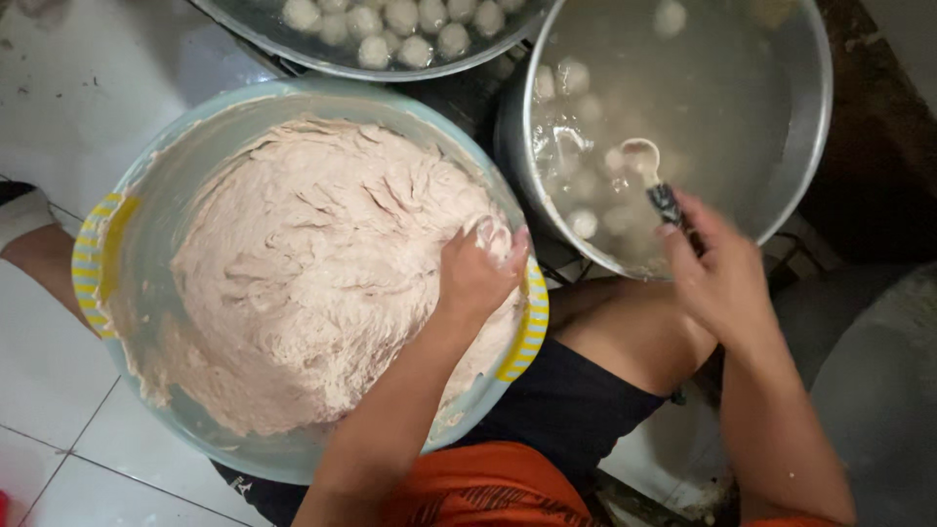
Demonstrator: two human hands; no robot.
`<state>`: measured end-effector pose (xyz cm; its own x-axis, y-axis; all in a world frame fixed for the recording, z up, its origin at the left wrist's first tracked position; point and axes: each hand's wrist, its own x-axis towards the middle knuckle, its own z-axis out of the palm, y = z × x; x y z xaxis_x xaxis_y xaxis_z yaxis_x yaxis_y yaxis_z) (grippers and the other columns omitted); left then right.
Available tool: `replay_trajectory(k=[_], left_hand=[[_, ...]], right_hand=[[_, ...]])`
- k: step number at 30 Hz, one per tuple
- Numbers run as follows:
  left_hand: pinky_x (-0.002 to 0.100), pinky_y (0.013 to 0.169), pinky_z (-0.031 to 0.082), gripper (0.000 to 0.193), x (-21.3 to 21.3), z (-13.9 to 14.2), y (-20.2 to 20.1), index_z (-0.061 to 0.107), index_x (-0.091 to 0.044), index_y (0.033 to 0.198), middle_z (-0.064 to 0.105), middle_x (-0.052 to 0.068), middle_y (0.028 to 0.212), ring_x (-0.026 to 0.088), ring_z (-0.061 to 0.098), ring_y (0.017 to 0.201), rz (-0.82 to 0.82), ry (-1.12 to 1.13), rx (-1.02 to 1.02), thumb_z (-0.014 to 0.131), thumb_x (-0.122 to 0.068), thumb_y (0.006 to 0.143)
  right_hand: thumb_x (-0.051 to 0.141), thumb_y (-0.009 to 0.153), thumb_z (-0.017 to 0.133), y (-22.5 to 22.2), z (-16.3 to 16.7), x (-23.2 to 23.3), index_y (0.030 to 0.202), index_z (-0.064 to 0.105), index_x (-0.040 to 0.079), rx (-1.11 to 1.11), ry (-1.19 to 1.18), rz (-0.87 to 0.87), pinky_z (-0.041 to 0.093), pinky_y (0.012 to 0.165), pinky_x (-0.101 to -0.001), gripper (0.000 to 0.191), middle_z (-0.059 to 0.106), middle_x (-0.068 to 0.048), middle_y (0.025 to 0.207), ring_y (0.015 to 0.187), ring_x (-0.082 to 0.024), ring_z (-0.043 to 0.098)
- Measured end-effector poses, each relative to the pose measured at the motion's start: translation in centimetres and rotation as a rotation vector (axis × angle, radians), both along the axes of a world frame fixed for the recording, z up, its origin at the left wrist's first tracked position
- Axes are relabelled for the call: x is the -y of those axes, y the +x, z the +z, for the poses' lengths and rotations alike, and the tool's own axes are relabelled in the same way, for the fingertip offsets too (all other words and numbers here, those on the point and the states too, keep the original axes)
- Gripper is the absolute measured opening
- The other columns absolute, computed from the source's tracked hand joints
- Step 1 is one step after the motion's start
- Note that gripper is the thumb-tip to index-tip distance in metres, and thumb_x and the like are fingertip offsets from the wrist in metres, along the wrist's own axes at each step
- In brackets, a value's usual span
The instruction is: The person sits on the floor and repeatedly scoops portions of paste from a large basin using a hand scoop, shapes each portion into a ball between the scoop and their hand, and drops the ball into a water-filled basin. Finished balls accumulate in a nearby tray of water.
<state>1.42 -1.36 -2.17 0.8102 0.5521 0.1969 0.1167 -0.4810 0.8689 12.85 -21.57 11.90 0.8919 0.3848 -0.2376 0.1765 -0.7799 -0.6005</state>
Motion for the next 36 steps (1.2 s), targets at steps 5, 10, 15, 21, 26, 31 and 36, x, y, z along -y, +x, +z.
replay_trajectory(k=[5, 10, 15, 21, 26, 31, 36], left_hand=[[0.042, 0.06, 0.057, 0.024, 1.1, 0.5, 0.1, 0.065, -0.003, 0.086, 0.07, 0.015, 0.074, 0.037, 0.069, 0.065, 0.006, -0.161, -0.027, 0.083, -0.02, 0.083], [0.041, 0.066, 0.06, 0.024, 0.8, 1.4, 0.1, 0.066, -0.004, 0.09, 0.071, 0.017, 0.079, 0.037, 0.073, 0.073, -0.078, -0.209, -0.029, 0.08, -0.017, 0.076], [0.046, 0.072, 0.058, 0.021, 0.6, 2.1, 0.5, 0.071, -0.006, 0.09, 0.072, 0.021, 0.082, 0.041, 0.072, 0.079, -0.127, -0.17, -0.321, 0.079, -0.019, 0.076], [0.063, 0.089, 0.049, 0.061, -0.7, 1.5, 0.7, 0.074, 0.003, 0.1, 0.066, 0.04, 0.099, 0.056, 0.064, 0.095, 0.017, 0.185, -0.359, 0.087, -0.039, 0.058], [0.054, 0.08, 0.054, 0.07, 0.0, 0.9, -0.1, 0.073, 0.006, 0.1, 0.066, 0.04, 0.097, 0.055, 0.064, 0.092, 0.083, 0.242, -0.35, 0.088, -0.055, 0.071], [0.054, 0.077, 0.056, 0.032, -0.1, 0.3, -0.1, 0.072, -0.003, 0.085, 0.072, 0.021, 0.082, 0.047, 0.067, 0.08, -0.007, 0.085, -0.155, 0.079, -0.034, 0.084], [0.047, 0.067, 0.057, 0.023, 0.7, 0.2, -0.1, 0.067, -0.003, 0.083, 0.07, 0.016, 0.076, 0.04, 0.069, 0.07, 0.04, -0.069, -0.013, 0.081, -0.022, 0.086]], right_hand=[[0.025, 0.099, 0.067, -3.3, 0.0, -1.2, 0.148, 0.06, 0.022, -0.405, -0.23, 0.031, 0.055, 0.069, -0.0358, 0.049, 0.073, -0.015, 0.08, 0.071, -0.02, 0.068], [0.012, 0.098, 0.064, -5.8, -0.4, -2.7, 0.141, 0.057, 0.002, -0.02, 0.183, 0.343, 0.055, 0.086, -0.033, 0.045, 0.071, -0.015, 0.117, 0.105, -0.019, 0.07], [0.01, 0.097, 0.06, -5.6, -1.5, -2.1, 0.144, 0.057, 0.006, -0.455, 0.23, 0.217, 0.053, 0.069, -0.0274, 0.048, 0.074, -0.007, 0.097, 0.079, -0.011, 0.067], [0.007, 0.099, 0.055, -3.3, -2.4, -0.7, 0.15, 0.052, 0.006, -0.671, 0.365, 0.0, 0.046, 0.052, -0.0229, 0.051, 0.069, -0.005, 0.097, 0.062, -0.007, 0.054], [0.011, 0.096, 0.052, 0.5, -1.8, -0.2, 0.155, 0.048, 0.015, -0.286, 0.024, -0.186, 0.052, 0.06, -0.0278, 0.059, 0.069, -0.005, 0.095, 0.066, -0.012, 0.061], [0.014, 0.098, 0.061, 2.6, -1.9, 0.5, 0.148, 0.06, 0.008, 0.084, -0.072, -0.005, 0.052, 0.077, -0.0317, 0.05, 0.071, -0.011, 0.104, 0.083, -0.018, 0.066], [0.015, 0.101, 0.062, 0.0, -1.6, 1.0, 0.149, 0.06, 0.01, -0.116, 0.016, -0.064, 0.052, 0.072, -0.0312, 0.047, 0.073, -0.009, 0.101, 0.079, -0.02, 0.064]])
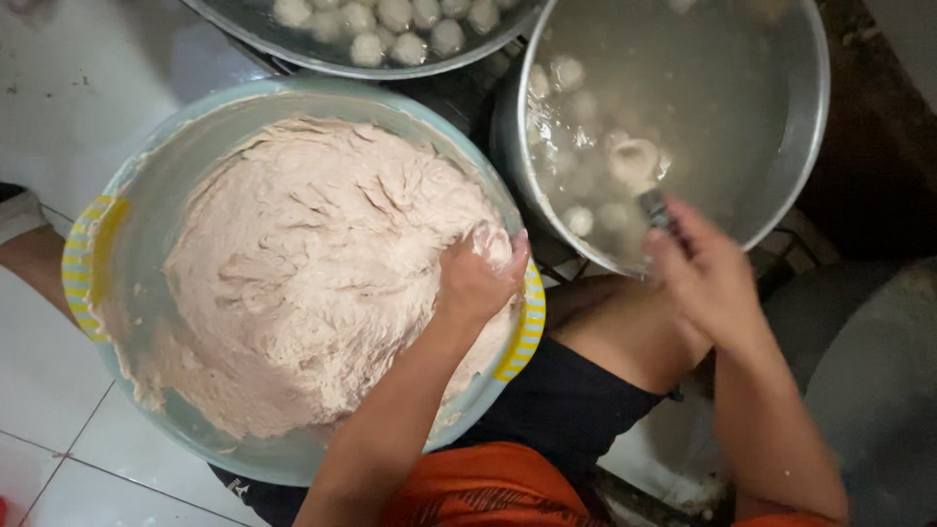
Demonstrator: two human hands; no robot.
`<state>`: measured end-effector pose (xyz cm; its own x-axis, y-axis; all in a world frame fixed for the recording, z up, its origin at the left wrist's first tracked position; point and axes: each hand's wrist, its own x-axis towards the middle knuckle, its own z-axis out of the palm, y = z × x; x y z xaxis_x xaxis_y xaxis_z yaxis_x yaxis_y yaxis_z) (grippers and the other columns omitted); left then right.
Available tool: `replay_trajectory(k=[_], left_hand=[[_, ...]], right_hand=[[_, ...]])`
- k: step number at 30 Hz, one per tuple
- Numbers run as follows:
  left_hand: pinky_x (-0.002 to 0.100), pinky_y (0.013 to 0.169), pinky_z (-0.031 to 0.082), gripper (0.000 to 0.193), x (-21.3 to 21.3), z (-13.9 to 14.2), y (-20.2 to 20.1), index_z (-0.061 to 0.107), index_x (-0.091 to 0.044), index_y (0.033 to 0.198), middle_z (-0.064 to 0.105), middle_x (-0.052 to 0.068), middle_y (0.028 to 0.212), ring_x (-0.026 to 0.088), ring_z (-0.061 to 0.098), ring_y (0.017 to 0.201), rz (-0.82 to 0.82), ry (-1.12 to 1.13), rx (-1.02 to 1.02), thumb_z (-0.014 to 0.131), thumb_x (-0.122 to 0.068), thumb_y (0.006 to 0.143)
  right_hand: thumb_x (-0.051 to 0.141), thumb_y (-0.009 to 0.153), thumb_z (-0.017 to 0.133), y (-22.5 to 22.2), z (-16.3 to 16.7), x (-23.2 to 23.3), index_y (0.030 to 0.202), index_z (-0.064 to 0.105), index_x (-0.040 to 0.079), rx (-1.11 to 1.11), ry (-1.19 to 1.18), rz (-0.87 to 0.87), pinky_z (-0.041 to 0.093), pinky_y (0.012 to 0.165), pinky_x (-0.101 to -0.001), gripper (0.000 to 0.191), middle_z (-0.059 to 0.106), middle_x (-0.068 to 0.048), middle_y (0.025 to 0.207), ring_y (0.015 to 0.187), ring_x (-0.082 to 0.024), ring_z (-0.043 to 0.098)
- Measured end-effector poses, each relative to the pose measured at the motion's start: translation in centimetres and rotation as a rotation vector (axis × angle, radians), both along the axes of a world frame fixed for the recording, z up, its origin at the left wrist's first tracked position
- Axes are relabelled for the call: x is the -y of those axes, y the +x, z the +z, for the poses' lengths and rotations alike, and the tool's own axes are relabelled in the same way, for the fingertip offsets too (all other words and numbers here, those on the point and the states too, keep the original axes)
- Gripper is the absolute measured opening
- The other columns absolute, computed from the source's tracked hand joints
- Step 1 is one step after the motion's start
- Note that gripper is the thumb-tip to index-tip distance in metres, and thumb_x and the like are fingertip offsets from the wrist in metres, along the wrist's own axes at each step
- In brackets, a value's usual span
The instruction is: The person sits on the floor and repeatedly scoops portions of paste from a large basin using a hand scoop, shapes each portion into a ball between the scoop and their hand, and drops the ball into a water-filled basin. Finished balls accumulate in a nearby tray of water.
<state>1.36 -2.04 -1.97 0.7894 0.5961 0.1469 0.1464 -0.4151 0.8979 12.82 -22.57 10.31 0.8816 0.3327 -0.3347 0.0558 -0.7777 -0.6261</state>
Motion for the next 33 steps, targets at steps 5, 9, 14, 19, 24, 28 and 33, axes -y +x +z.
replay_trajectory(k=[5, 9, 14, 19, 24, 28, 33], left_hand=[[0.044, 0.063, 0.058, 0.03, 0.5, 0.2, -0.3, 0.066, 0.0, 0.09, 0.07, 0.016, 0.076, 0.038, 0.071, 0.069, -0.074, -0.093, 0.082, 0.082, -0.022, 0.077], [0.044, 0.067, 0.058, 0.027, 0.4, 0.4, -0.3, 0.067, -0.003, 0.091, 0.071, 0.017, 0.08, 0.038, 0.072, 0.072, -0.107, -0.12, -0.013, 0.081, -0.019, 0.074], [0.045, 0.072, 0.058, 0.016, 0.4, 1.2, 0.0, 0.07, -0.007, 0.088, 0.074, 0.019, 0.083, 0.04, 0.073, 0.081, -0.159, -0.152, -0.264, 0.079, -0.017, 0.078], [0.06, 0.084, 0.052, 0.046, -1.0, 1.9, 0.4, 0.075, -0.003, 0.091, 0.072, 0.027, 0.087, 0.047, 0.069, 0.087, -0.091, 0.191, -0.349, 0.083, -0.036, 0.06], [0.053, 0.084, 0.054, 0.064, -0.8, 1.9, -0.4, 0.073, 0.007, 0.098, 0.069, 0.033, 0.095, 0.05, 0.067, 0.091, -0.024, 0.17, -0.427, 0.081, -0.052, 0.075], [0.053, 0.081, 0.054, 0.055, -0.3, 1.2, -0.8, 0.073, 0.007, 0.09, 0.07, 0.03, 0.086, 0.05, 0.067, 0.085, -0.009, 0.074, -0.251, 0.081, -0.046, 0.076], [0.049, 0.073, 0.057, 0.031, -0.2, 0.3, -0.7, 0.07, 0.0, 0.084, 0.069, 0.022, 0.076, 0.045, 0.068, 0.074, 0.001, 0.022, -0.109, 0.081, -0.028, 0.086]], right_hand=[[0.01, 0.095, 0.063, -4.4, 0.7, -1.8, 0.145, 0.056, 0.01, -0.185, 0.087, 0.261, 0.055, 0.074, -0.0273, 0.05, 0.077, -0.004, 0.099, 0.086, -0.014, 0.072], [0.009, 0.096, 0.06, -6.0, 0.9, -3.3, 0.148, 0.052, 0.006, -0.115, 0.183, 0.332, 0.056, 0.081, -0.0266, 0.052, 0.075, -0.005, 0.103, 0.092, -0.012, 0.073], [0.008, 0.096, 0.058, -5.4, 0.4, -3.6, 0.148, 0.054, 0.011, -0.564, 0.179, 0.161, 0.047, 0.053, -0.0256, 0.053, 0.071, -0.004, 0.093, 0.061, -0.01, 0.057], [0.007, 0.096, 0.057, -3.4, -0.2, -3.1, 0.15, 0.05, 0.012, -0.689, 0.288, 0.079, 0.045, 0.047, -0.0234, 0.056, 0.069, -0.002, 0.089, 0.055, -0.007, 0.053], [0.009, 0.098, 0.053, -0.3, -0.4, -2.8, 0.156, 0.046, 0.013, -0.423, 0.259, -0.07, 0.041, 0.051, -0.0231, 0.059, 0.064, -0.001, 0.093, 0.06, -0.007, 0.051], [0.013, 0.1, 0.06, 1.9, -0.9, -3.0, 0.152, 0.054, 0.009, 0.019, 0.126, 0.109, 0.048, 0.073, -0.0267, 0.052, 0.068, -0.006, 0.103, 0.084, -0.011, 0.061], [0.018, 0.099, 0.06, 1.7, -0.2, -2.1, 0.15, 0.06, 0.014, 0.081, -0.078, 0.055, 0.05, 0.07, -0.0293, 0.051, 0.069, -0.009, 0.094, 0.075, -0.017, 0.062]])
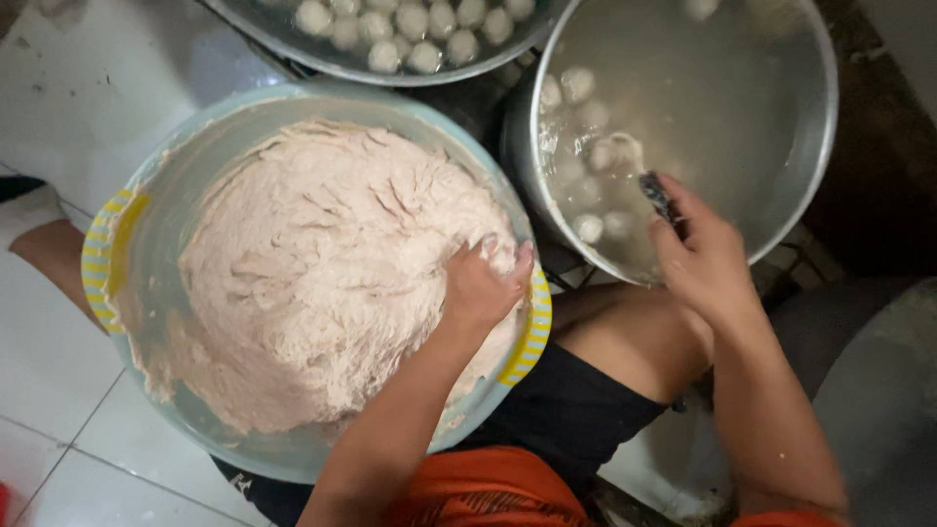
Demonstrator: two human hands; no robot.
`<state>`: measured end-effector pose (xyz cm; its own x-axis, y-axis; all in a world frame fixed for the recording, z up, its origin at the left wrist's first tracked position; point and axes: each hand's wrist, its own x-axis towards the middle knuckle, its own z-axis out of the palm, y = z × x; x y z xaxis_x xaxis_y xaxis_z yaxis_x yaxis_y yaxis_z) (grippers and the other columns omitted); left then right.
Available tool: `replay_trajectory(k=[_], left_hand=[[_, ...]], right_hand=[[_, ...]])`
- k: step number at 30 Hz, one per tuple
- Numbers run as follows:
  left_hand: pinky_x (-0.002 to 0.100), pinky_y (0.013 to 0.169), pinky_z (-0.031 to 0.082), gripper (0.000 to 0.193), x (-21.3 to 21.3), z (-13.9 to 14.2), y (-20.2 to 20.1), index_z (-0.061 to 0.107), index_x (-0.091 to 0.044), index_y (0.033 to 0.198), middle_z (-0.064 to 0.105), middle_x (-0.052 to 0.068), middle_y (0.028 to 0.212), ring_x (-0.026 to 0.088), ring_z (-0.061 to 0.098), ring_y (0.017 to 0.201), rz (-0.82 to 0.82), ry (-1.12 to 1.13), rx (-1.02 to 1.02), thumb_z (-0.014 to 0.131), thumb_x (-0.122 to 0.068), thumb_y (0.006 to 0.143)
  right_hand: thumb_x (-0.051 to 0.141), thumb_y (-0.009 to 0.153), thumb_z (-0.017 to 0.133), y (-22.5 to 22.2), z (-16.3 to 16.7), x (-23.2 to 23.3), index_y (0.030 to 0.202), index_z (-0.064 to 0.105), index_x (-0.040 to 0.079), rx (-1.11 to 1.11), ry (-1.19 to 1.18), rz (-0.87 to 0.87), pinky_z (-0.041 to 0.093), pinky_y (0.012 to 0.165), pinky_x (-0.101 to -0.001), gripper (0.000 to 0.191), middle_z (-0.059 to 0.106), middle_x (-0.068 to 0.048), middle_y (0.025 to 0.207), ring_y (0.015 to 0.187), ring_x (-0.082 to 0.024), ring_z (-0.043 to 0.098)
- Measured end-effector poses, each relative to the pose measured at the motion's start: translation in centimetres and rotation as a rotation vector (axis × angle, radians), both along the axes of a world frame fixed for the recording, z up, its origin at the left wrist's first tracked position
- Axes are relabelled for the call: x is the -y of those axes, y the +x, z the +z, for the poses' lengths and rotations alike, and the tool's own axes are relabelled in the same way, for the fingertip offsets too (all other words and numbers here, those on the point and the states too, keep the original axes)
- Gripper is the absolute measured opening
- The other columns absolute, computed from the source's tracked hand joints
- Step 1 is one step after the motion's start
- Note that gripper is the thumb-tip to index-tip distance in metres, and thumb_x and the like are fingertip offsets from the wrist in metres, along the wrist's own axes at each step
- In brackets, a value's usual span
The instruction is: The person sits on the floor and repeatedly scoops portions of paste from a large basin using a hand scoop, shapes each portion into a ball between the scoop and their hand, and drops the ball into a water-filled basin. Finished balls accumulate in a nearby tray of water.
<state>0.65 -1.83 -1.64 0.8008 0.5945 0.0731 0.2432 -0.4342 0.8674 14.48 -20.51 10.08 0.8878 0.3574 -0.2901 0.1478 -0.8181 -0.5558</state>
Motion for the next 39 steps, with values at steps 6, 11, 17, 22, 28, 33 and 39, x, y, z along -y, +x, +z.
replay_trajectory(k=[6, 11, 17, 22, 28, 33, 39], left_hand=[[0.042, 0.059, 0.057, 0.025, 1.0, -0.2, -0.1, 0.065, -0.003, 0.085, 0.07, 0.015, 0.073, 0.036, 0.071, 0.066, 0.025, -0.187, 0.142, 0.083, -0.021, 0.083], [0.047, 0.062, 0.057, 0.028, 0.7, -0.2, -0.1, 0.065, -0.003, 0.087, 0.069, 0.018, 0.074, 0.041, 0.069, 0.068, -0.048, -0.085, 0.081, 0.083, -0.02, 0.075], [0.048, 0.07, 0.057, 0.015, 0.2, 1.2, 0.5, 0.071, -0.008, 0.086, 0.072, 0.019, 0.08, 0.041, 0.071, 0.077, -0.126, -0.146, -0.129, 0.076, -0.018, 0.075], [0.052, 0.076, 0.054, 0.036, -1.3, 2.3, 0.3, 0.073, -0.004, 0.09, 0.065, 0.027, 0.09, 0.045, 0.067, 0.083, -0.126, 0.032, -0.464, 0.082, -0.032, 0.069], [0.054, 0.082, 0.053, 0.043, -1.5, 1.2, -1.3, 0.073, -0.001, 0.098, 0.071, 0.026, 0.089, 0.048, 0.066, 0.086, -0.099, 0.067, -0.157, 0.081, -0.033, 0.071], [0.05, 0.079, 0.056, 0.033, -0.4, 0.4, -0.9, 0.07, -0.002, 0.085, 0.071, 0.023, 0.078, 0.045, 0.069, 0.077, -0.069, -0.114, -0.128, 0.079, -0.033, 0.078], [0.049, 0.074, 0.056, 0.023, -0.4, 0.8, -0.3, 0.071, -0.002, 0.08, 0.071, 0.02, 0.075, 0.043, 0.067, 0.073, -0.054, 0.01, 0.063, 0.078, -0.024, 0.086]], right_hand=[[0.014, 0.098, 0.061, -4.8, 0.8, 0.2, 0.149, 0.056, 0.01, -0.436, 0.227, 0.007, 0.049, 0.059, -0.0281, 0.052, 0.071, -0.006, 0.092, 0.067, -0.013, 0.058], [0.01, 0.1, 0.06, -7.4, 0.9, -1.2, 0.146, 0.053, 0.003, -0.123, 0.291, 0.367, 0.053, 0.078, -0.0217, 0.047, 0.073, -0.003, 0.104, 0.09, -0.008, 0.07], [0.008, 0.098, 0.055, -7.6, 0.4, -2.0, 0.147, 0.053, 0.008, -0.749, 0.32, 0.001, 0.045, 0.048, -0.0227, 0.048, 0.064, -0.002, 0.091, 0.057, -0.008, 0.052], [0.009, 0.1, 0.052, -4.9, -0.7, -2.3, 0.15, 0.049, 0.006, -0.875, 0.489, 0.064, 0.043, 0.042, -0.0217, 0.05, 0.066, -0.004, 0.091, 0.053, -0.007, 0.054], [0.013, 0.099, 0.056, -0.2, -1.1, -3.9, 0.153, 0.051, 0.013, -0.527, 0.356, -0.121, 0.042, 0.045, -0.0255, 0.054, 0.064, -0.007, 0.084, 0.056, -0.011, 0.054], [0.014, 0.097, 0.069, 1.6, -1.3, -5.9, 0.136, 0.059, 0.004, 0.144, 0.182, 0.105, 0.053, 0.066, -0.03, 0.042, 0.071, -0.009, 0.102, 0.073, -0.015, 0.065], [0.015, 0.101, 0.062, 0.2, 0.0, -4.4, 0.135, 0.058, 0.005, 0.011, 0.162, -0.048, 0.051, 0.063, -0.0303, 0.036, 0.07, -0.008, 0.1, 0.071, -0.015, 0.063]])
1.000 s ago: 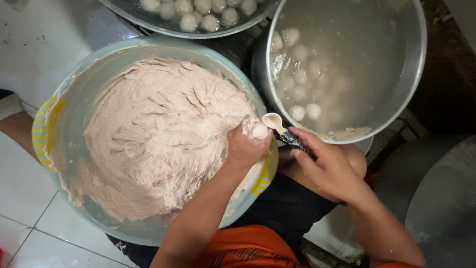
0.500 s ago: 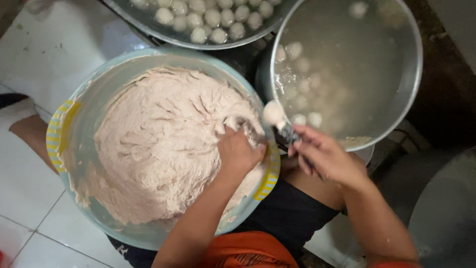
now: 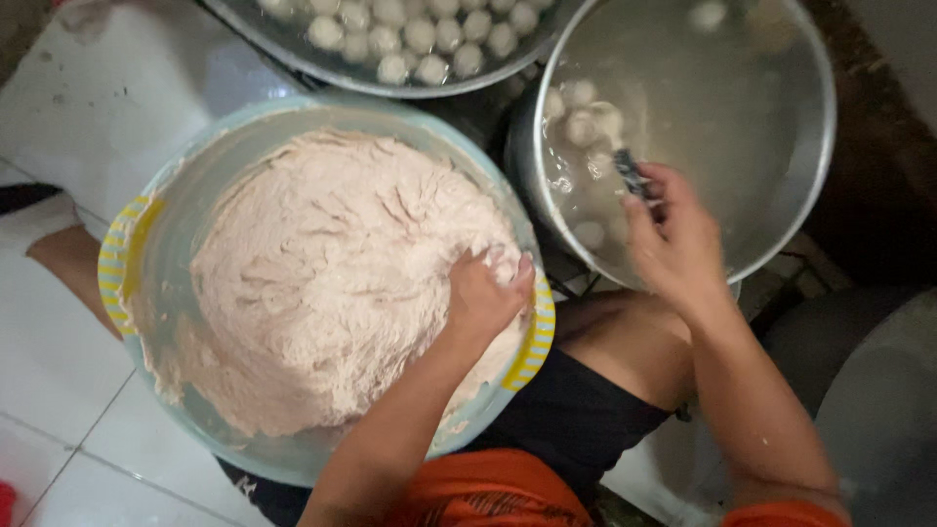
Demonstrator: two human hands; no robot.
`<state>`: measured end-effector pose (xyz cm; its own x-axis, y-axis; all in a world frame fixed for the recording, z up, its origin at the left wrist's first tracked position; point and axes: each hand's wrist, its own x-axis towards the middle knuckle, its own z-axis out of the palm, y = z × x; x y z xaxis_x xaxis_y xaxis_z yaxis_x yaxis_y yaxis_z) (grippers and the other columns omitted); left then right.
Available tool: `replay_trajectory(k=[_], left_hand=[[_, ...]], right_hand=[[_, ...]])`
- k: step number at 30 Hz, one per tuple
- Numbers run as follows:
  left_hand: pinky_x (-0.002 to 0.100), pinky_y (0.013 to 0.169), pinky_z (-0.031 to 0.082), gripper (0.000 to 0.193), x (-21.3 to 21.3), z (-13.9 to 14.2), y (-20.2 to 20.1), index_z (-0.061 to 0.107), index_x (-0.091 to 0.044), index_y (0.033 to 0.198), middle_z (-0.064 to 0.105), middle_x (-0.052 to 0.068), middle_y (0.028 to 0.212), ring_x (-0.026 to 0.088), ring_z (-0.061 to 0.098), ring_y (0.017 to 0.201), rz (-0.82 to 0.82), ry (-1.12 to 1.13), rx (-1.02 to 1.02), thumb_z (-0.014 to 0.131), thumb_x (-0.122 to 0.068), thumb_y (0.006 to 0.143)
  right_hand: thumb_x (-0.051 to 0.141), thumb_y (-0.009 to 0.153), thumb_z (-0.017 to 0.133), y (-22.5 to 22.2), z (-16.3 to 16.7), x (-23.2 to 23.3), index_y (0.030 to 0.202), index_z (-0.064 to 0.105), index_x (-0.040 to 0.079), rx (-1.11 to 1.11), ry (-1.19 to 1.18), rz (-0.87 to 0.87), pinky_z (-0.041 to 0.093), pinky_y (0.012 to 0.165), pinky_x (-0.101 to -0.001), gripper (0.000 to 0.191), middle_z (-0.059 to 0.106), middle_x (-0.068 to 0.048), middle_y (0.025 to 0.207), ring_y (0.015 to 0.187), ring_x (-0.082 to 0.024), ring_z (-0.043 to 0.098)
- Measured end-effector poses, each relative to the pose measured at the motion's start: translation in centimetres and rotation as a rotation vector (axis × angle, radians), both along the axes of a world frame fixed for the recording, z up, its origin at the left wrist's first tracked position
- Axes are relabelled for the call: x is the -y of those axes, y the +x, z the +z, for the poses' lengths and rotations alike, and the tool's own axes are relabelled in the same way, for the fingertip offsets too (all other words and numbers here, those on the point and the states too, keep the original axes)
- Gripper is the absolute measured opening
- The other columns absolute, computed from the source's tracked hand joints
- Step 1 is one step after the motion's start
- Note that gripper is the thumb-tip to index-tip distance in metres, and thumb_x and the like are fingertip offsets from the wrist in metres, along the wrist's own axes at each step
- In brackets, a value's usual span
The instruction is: The person sits on the floor and repeatedly scoops portions of paste from a large basin using a hand scoop, shapes each portion into a ball between the scoop and their hand, and drops the ball into a water-filled basin. Finished balls accumulate in a nearby tray of water.
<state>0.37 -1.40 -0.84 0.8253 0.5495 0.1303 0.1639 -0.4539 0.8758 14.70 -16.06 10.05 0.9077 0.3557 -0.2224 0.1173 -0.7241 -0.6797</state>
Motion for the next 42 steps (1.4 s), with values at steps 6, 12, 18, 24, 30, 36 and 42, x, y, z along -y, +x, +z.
replay_trajectory(k=[6, 12, 18, 24, 30, 36, 42], left_hand=[[0.042, 0.068, 0.059, 0.019, 0.2, 0.4, -0.3, 0.068, -0.004, 0.094, 0.073, 0.015, 0.082, 0.036, 0.073, 0.074, 0.056, -0.178, 0.121, 0.076, -0.019, 0.086], [0.043, 0.065, 0.057, 0.022, 0.1, 0.1, -0.1, 0.068, -0.004, 0.09, 0.07, 0.016, 0.076, 0.038, 0.071, 0.07, 0.006, -0.134, 0.018, 0.08, -0.013, 0.073], [0.046, 0.068, 0.058, 0.017, 0.0, 0.9, -0.3, 0.072, -0.005, 0.09, 0.072, 0.018, 0.079, 0.039, 0.073, 0.077, -0.043, -0.174, -0.095, 0.075, -0.014, 0.076], [0.054, 0.072, 0.055, 0.049, -1.4, 1.1, -0.2, 0.071, 0.003, 0.1, 0.07, 0.029, 0.085, 0.048, 0.068, 0.078, -0.057, 0.093, -0.387, 0.076, -0.037, 0.072], [0.058, 0.08, 0.053, 0.055, -3.3, 0.0, -3.1, 0.076, 0.003, 0.088, 0.068, 0.034, 0.092, 0.052, 0.067, 0.083, -0.017, 0.225, -0.532, 0.054, -0.046, 0.099], [0.058, 0.079, 0.053, 0.053, -4.2, -0.8, -5.0, 0.078, 0.004, 0.084, 0.067, 0.035, 0.089, 0.051, 0.066, 0.081, 0.0, 0.163, -0.519, 0.057, -0.043, 0.094], [0.058, 0.08, 0.053, 0.049, -4.9, -1.2, -6.3, 0.076, 0.006, 0.087, 0.067, 0.035, 0.087, 0.052, 0.065, 0.082, -0.001, 0.183, -0.518, 0.064, -0.041, 0.09]], right_hand=[[0.011, 0.099, 0.059, -5.6, 2.2, 1.8, 0.134, 0.062, 0.005, -0.426, 0.056, 0.146, 0.05, 0.06, -0.0311, 0.035, 0.068, -0.01, 0.087, 0.07, -0.015, 0.062], [0.01, 0.096, 0.062, -8.4, 2.5, 1.4, 0.133, 0.06, 0.003, -0.133, 0.084, 0.328, 0.057, 0.073, -0.0293, 0.037, 0.074, -0.008, 0.098, 0.085, -0.014, 0.073], [0.008, 0.096, 0.058, -8.1, 1.7, 1.7, 0.133, 0.06, 0.005, -0.469, 0.119, 0.259, 0.053, 0.06, -0.0261, 0.037, 0.074, -0.005, 0.094, 0.068, -0.01, 0.066], [0.009, 0.1, 0.054, -5.4, -0.1, 1.8, 0.139, 0.059, 0.008, -0.739, 0.248, 0.099, 0.044, 0.047, -0.0229, 0.039, 0.069, -0.003, 0.095, 0.057, -0.006, 0.054], [0.014, 0.099, 0.063, -1.0, -0.8, 0.3, 0.141, 0.061, 0.013, 0.069, -0.047, 0.135, 0.054, 0.066, -0.0356, 0.042, 0.07, -0.014, 0.099, 0.076, -0.024, 0.067], [0.012, 0.092, 0.065, 0.8, 0.0, -0.9, 0.126, 0.065, 0.011, 0.519, -0.196, 0.26, 0.056, 0.071, -0.0484, 0.034, 0.069, -0.014, 0.115, 0.085, -0.039, 0.069], [0.014, 0.093, 0.064, -2.5, 6.5, -1.9, 0.126, 0.064, 0.01, 0.49, -0.182, 0.307, 0.057, 0.066, -0.0455, 0.033, 0.07, -0.013, 0.113, 0.078, -0.035, 0.071]])
